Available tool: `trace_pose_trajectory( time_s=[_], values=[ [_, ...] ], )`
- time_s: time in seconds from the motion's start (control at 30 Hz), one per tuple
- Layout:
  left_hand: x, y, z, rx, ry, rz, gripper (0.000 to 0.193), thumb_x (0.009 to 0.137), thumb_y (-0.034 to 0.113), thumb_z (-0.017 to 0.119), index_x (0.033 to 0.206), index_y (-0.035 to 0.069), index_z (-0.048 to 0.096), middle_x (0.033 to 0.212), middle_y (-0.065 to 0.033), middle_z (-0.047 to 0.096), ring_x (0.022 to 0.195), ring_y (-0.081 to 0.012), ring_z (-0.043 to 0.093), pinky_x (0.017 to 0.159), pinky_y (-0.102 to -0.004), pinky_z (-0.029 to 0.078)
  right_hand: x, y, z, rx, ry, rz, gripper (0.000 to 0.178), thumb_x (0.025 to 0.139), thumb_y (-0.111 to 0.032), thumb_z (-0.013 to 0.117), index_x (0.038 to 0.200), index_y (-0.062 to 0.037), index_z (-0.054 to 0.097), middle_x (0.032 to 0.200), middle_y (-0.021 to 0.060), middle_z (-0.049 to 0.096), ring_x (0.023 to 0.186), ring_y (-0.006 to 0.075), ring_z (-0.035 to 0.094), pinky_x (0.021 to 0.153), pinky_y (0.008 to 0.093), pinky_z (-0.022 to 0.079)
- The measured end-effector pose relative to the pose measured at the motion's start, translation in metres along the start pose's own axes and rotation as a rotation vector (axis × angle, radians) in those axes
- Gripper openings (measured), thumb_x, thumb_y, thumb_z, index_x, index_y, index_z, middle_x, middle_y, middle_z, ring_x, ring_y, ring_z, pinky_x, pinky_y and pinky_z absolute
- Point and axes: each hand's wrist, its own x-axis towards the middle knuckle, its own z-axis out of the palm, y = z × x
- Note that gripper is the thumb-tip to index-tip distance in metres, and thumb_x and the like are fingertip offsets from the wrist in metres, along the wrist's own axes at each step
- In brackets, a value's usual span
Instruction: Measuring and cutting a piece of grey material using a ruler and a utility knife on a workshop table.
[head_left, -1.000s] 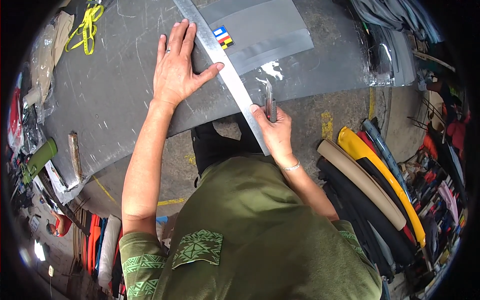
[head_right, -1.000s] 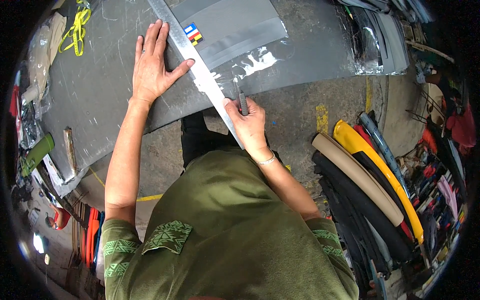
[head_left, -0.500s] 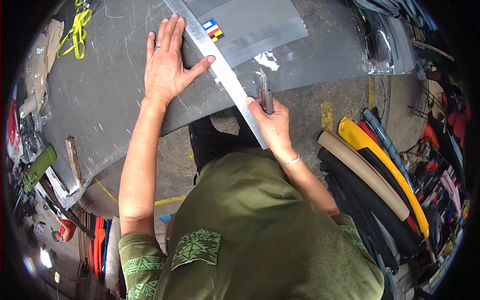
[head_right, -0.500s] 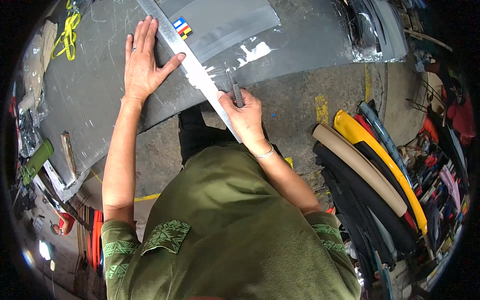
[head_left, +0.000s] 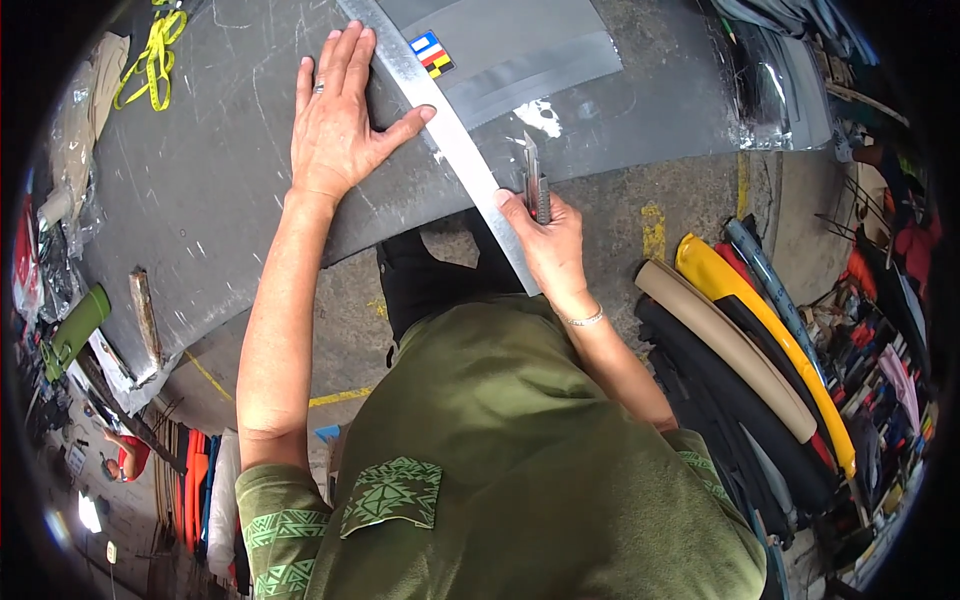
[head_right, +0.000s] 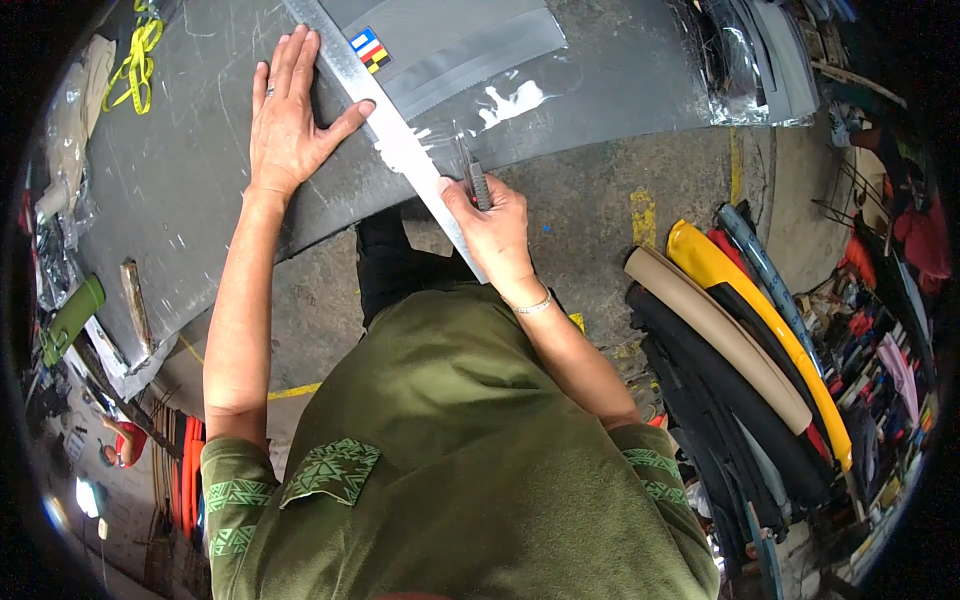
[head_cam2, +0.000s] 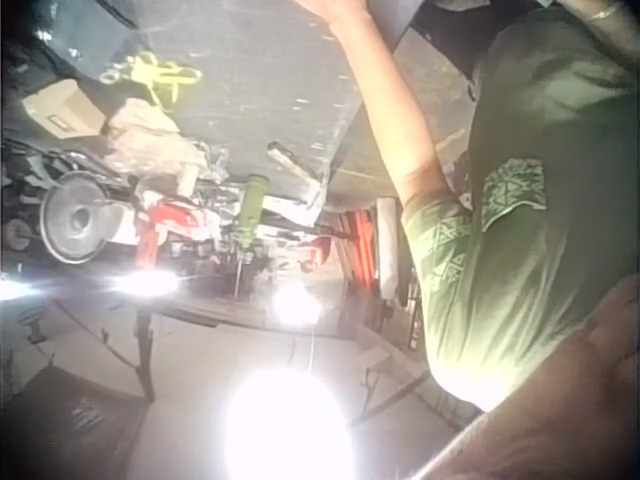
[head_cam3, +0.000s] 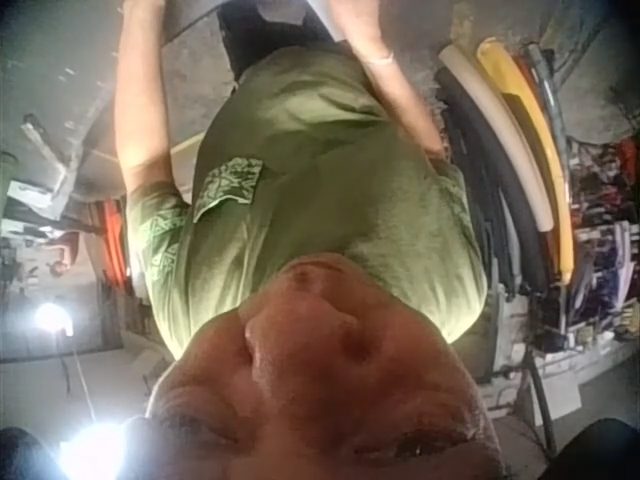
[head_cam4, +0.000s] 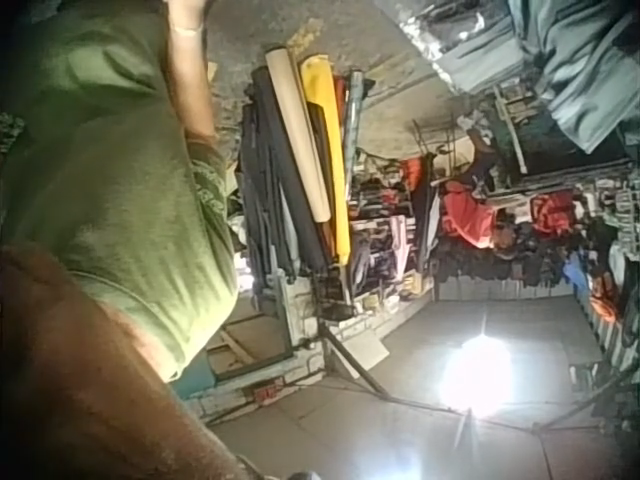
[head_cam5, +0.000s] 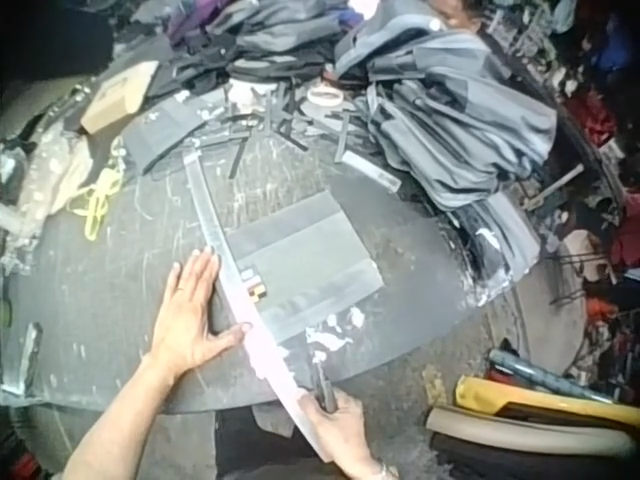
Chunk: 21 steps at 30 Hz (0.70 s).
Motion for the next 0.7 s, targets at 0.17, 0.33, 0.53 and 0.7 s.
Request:
trace_pose_trajectory(
  time_s=[0.17,0.33,0.53,0.7],
  values=[
    [-0.001,-0.001,0.001,-0.006,0.007,0.005,0.109,0.079,0.078,0.066,0.156,0.004,0.04,0.163,-0.0114,0.038,0.154,-0.0289,0.03,0.128,-0.0529,0.017,0.0,0.001,0.001,-0.038,0.013,0.016,0.026,0.092,-0.024,0.08,0.084,-0.0003,0.073,0.065,-0.0052,0.057,0.064,0.0044,0.047,0.057,0.0264,0.041],
    [-0.001,-0.007,0.0,-0.087,0.008,0.01,0.068,0.101,0.047,0.05,0.156,0.007,0.041,0.165,-0.0102,0.035,0.156,-0.0278,0.027,0.128,-0.0512,0.014,0.0,-0.004,0.002,-0.008,0.034,-0.01,0.025,0.092,-0.023,0.079,0.084,0.0004,0.073,0.066,-0.0058,0.058,0.063,0.0041,0.048,0.057,0.026,0.042],
    [-0.002,-0.011,-0.004,-0.197,-0.013,0.002,0.06,0.097,0.022,0.045,0.156,0.009,0.041,0.165,-0.0096,0.035,0.156,-0.0293,0.026,0.128,-0.0502,0.013,0.0,-0.007,0.004,-0.007,0.041,0.012,0.026,0.092,-0.023,0.079,0.086,0.0011,0.074,0.066,-0.0063,0.058,0.062,0.0032,0.048,0.056,0.0245,0.041],
    [0.002,-0.006,-0.009,-0.231,-0.052,-0.048,0.061,0.094,0.023,0.049,0.153,0.007,0.043,0.164,-0.0107,0.037,0.156,-0.0294,0.026,0.128,-0.051,0.013,-0.001,-0.002,0.001,-0.039,0.029,0.012,0.029,0.093,-0.024,0.079,0.08,-0.0001,0.071,0.065,-0.0065,0.057,0.062,0.003,0.047,0.056,0.0248,0.041]
  ],
)
